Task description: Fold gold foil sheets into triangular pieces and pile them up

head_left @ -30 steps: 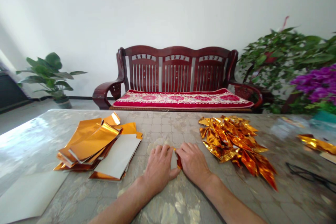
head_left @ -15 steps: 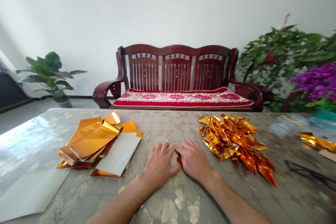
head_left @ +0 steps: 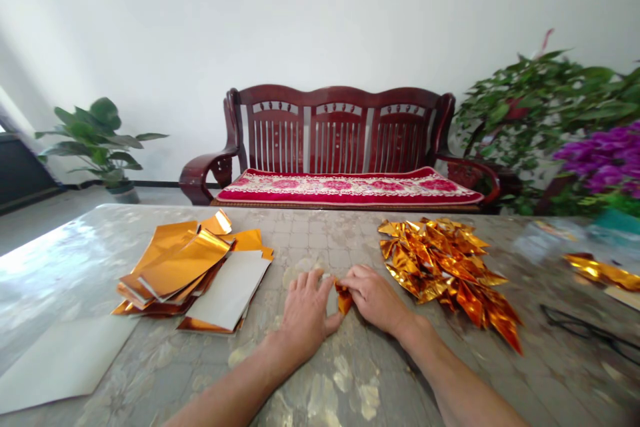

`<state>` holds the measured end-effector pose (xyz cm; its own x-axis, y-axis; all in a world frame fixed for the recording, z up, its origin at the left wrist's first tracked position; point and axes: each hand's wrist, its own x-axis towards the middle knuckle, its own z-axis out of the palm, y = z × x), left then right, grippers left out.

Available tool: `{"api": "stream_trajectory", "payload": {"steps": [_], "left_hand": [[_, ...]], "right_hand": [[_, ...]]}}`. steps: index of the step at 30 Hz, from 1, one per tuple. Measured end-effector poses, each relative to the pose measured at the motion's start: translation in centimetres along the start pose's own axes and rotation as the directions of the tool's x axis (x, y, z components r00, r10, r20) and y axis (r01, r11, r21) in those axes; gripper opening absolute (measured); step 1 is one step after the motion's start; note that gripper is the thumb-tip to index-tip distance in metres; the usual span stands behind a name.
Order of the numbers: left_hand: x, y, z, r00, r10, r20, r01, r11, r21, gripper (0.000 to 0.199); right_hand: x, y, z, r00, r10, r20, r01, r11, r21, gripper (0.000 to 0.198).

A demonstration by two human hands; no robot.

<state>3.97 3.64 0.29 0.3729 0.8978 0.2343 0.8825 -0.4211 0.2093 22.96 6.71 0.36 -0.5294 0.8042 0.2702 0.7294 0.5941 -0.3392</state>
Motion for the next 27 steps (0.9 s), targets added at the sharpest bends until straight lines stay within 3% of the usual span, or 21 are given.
{"api": "stream_trajectory", "payload": {"steps": [2, 5, 9, 17, 22, 27], "left_hand": [[-0.1, 0.2, 0.1, 0.999, 0.037, -0.033, -0.039, 0.999, -0.038, 0.043], [-0.4, 0.5, 0.3, 0.979, 0.195, -0.056, -0.198, 0.979, -0.043, 0.026], [-0.7, 1.2, 0.6, 0.929, 0.369, 0.025, -0.370, 0.927, 0.056, 0.010], [-0.9, -0.5, -0.7, 0.942, 0.310, 0.124, -0.326, 0.934, 0.142, 0.011], [-1.1, -1.3, -1.1, 0.956, 0.267, 0.119, -0.283, 0.947, 0.149, 0.017], [-1.3, -0.8, -0.8, 0.951, 0.282, 0.126, -0.300, 0.940, 0.161, 0.021]], "right_hand": [[0.0, 0.0, 0.0, 1.000, -0.003, 0.005, 0.003, 1.000, 0.021, 0.035], [0.1, -0.1, -0.1, 1.000, -0.004, 0.021, 0.003, 0.999, 0.042, 0.033], [0.2, -0.5, -0.4, 0.998, 0.030, 0.050, -0.031, 0.999, 0.008, 0.032], [0.1, -1.0, -0.3, 0.994, 0.101, 0.044, -0.099, 0.994, -0.049, 0.038], [-0.1, -0.9, 0.0, 0.997, 0.070, 0.037, -0.068, 0.996, -0.062, 0.031], [-0.2, -0.4, 0.2, 0.999, 0.024, -0.048, -0.027, 0.998, -0.058, 0.024]]}}
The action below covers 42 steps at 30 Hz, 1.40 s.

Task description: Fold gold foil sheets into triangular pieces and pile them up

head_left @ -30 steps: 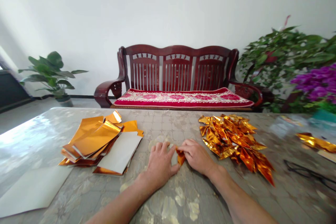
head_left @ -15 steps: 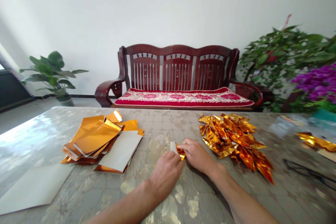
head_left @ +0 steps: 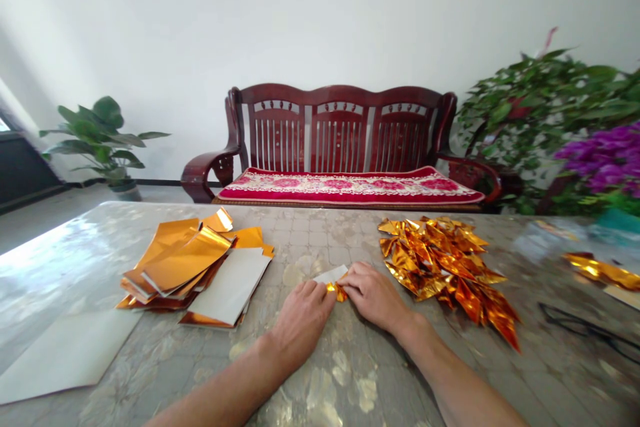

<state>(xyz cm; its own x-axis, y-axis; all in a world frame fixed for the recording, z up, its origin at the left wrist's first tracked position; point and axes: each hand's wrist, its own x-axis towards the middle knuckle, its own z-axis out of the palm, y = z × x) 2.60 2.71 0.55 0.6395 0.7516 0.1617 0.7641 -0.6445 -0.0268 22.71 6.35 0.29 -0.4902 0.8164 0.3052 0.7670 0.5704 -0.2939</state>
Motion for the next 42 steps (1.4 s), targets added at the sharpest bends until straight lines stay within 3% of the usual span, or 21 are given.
{"api": "stream_trajectory", "payload": {"steps": [6, 12, 18, 28, 37, 42], "left_hand": [[0.1, -0.2, 0.2, 0.998, 0.052, -0.019, -0.053, 0.997, -0.062, 0.023], [0.0, 0.0, -0.1, 0.999, 0.034, 0.010, -0.032, 0.994, -0.106, 0.026], [0.0, 0.4, -0.3, 0.999, 0.034, 0.025, -0.032, 0.996, -0.083, 0.047], [0.2, 0.8, -0.2, 0.999, 0.048, 0.021, -0.048, 0.999, -0.017, 0.042], [0.4, 1.3, -0.7, 0.997, 0.039, 0.067, -0.032, 0.995, -0.093, 0.039], [0.3, 1.4, -0.3, 0.999, 0.025, 0.045, -0.021, 0.996, -0.089, 0.040]], "right_hand": [[0.0, 0.3, 0.1, 0.997, -0.070, -0.040, 0.072, 0.995, 0.068, 0.020], [0.2, 0.3, 0.0, 1.000, -0.028, 0.000, 0.028, 0.999, 0.025, 0.027], [0.5, 0.8, 0.4, 1.000, -0.004, 0.019, 0.003, 0.998, 0.058, 0.027], [1.3, 1.4, 1.6, 0.995, 0.099, -0.024, -0.097, 0.993, 0.068, 0.008], [1.7, 0.4, 1.9, 0.986, 0.165, -0.032, -0.167, 0.984, -0.055, 0.008], [1.6, 0.2, 1.9, 0.980, 0.195, -0.039, -0.197, 0.980, -0.035, 0.007]]}}
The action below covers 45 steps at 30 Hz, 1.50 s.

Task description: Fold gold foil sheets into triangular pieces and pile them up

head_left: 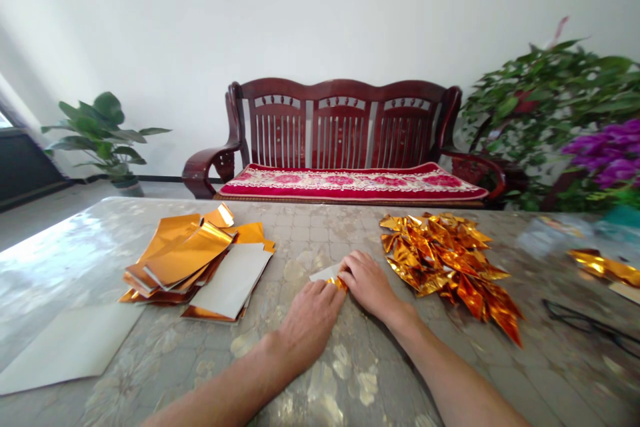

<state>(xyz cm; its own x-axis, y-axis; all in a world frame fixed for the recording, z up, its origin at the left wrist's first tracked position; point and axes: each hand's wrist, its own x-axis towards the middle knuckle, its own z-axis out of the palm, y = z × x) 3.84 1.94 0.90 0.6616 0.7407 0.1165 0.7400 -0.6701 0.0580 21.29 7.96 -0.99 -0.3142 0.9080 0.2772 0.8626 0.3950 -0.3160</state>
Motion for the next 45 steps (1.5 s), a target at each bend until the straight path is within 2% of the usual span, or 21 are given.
{"api": "stream_trajectory", "payload": {"steps": [4, 13, 16, 23, 32, 37, 40, 45], "left_hand": [[0.1, 0.1, 0.2, 1.000, -0.016, -0.023, 0.016, 1.000, 0.008, 0.052], [0.3, 0.1, 0.0, 0.999, -0.025, -0.037, 0.024, 1.000, -0.015, 0.044], [0.4, 0.0, -0.1, 0.999, 0.007, -0.038, -0.008, 1.000, -0.013, 0.046], [0.2, -0.3, -0.1, 0.998, 0.043, -0.039, -0.043, 0.999, 0.002, 0.033], [-0.4, -2.5, -0.3, 0.983, 0.166, -0.080, -0.171, 0.983, -0.059, 0.033], [-0.4, -2.6, 0.0, 0.989, 0.104, -0.104, -0.115, 0.988, -0.100, 0.027], [-0.1, -2.7, 0.3, 0.993, 0.050, -0.108, -0.066, 0.987, -0.146, 0.026], [1.1, -3.0, 0.8, 0.987, -0.117, -0.112, 0.090, 0.971, -0.224, 0.026]], "right_hand": [[0.1, 0.2, 0.1, 1.000, 0.024, 0.007, -0.025, 0.998, 0.065, 0.005], [0.5, 1.1, 0.4, 0.999, 0.046, 0.013, -0.047, 0.991, 0.122, 0.005], [0.6, 1.0, 0.3, 0.999, 0.052, 0.016, -0.054, 0.994, 0.096, 0.005], [0.6, 0.6, -0.1, 1.000, 0.010, 0.013, -0.010, 1.000, -0.006, 0.009], [-0.1, 1.1, -0.5, 0.999, -0.031, -0.011, 0.029, 0.993, -0.115, 0.012], [-0.2, 0.7, -0.5, 0.997, -0.074, -0.027, 0.070, 0.988, -0.137, 0.010], [-0.4, 0.4, -0.7, 0.993, -0.118, 0.007, 0.118, 0.990, -0.076, 0.015], [-0.8, 0.5, -1.4, 0.990, -0.142, 0.015, 0.142, 0.989, 0.043, 0.019]]}}
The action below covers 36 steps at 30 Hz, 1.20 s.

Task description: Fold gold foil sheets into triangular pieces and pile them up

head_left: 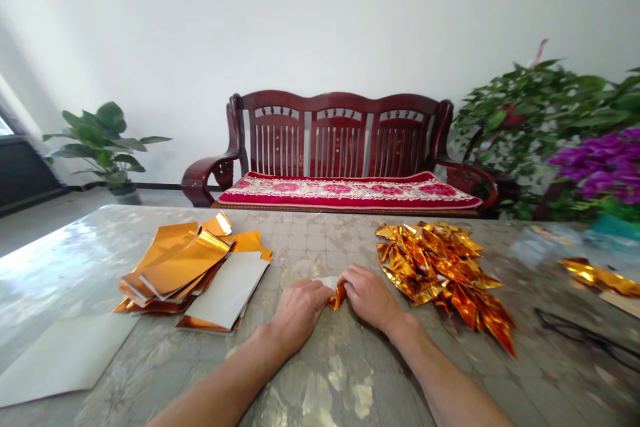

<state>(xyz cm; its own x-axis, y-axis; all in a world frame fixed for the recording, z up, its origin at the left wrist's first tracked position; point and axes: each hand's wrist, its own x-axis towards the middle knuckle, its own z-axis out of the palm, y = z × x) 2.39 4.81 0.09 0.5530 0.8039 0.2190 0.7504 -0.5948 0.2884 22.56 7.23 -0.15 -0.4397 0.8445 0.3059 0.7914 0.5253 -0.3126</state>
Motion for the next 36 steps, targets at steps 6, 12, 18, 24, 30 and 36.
{"api": "stream_trajectory", "payload": {"steps": [6, 12, 18, 24, 30, 36], "left_hand": [[1.1, -0.2, 0.2, 0.989, -0.135, -0.053, 0.129, 0.986, -0.102, 0.014], [1.9, -1.0, -0.6, 0.964, -0.264, -0.038, 0.262, 0.964, -0.055, 0.053], [2.5, -1.7, -0.8, 0.952, -0.305, 0.025, 0.306, 0.948, -0.084, 0.046], [2.6, -1.8, -1.0, 0.935, -0.351, 0.052, 0.355, 0.929, -0.108, 0.035], [2.7, -1.6, -1.0, 0.916, -0.398, 0.046, 0.400, 0.905, -0.141, 0.039], [2.7, -1.6, -1.3, 0.917, -0.391, 0.083, 0.399, 0.906, -0.143, 0.045]], "right_hand": [[0.2, 0.4, -0.1, 0.999, 0.026, 0.021, -0.028, 0.993, 0.115, 0.012], [0.7, 1.0, 0.5, 0.999, 0.040, 0.027, -0.044, 0.981, 0.186, 0.039], [0.8, 0.8, 0.2, 0.993, 0.058, 0.098, -0.067, 0.994, 0.091, 0.041], [1.0, 0.5, -0.4, 0.996, 0.051, 0.074, -0.056, 0.997, 0.056, 0.029], [1.0, 0.4, -0.3, 0.997, 0.044, 0.065, -0.046, 0.998, 0.030, 0.028], [1.1, 0.1, -0.3, 0.996, 0.037, 0.082, -0.037, 0.999, 0.009, 0.027]]}}
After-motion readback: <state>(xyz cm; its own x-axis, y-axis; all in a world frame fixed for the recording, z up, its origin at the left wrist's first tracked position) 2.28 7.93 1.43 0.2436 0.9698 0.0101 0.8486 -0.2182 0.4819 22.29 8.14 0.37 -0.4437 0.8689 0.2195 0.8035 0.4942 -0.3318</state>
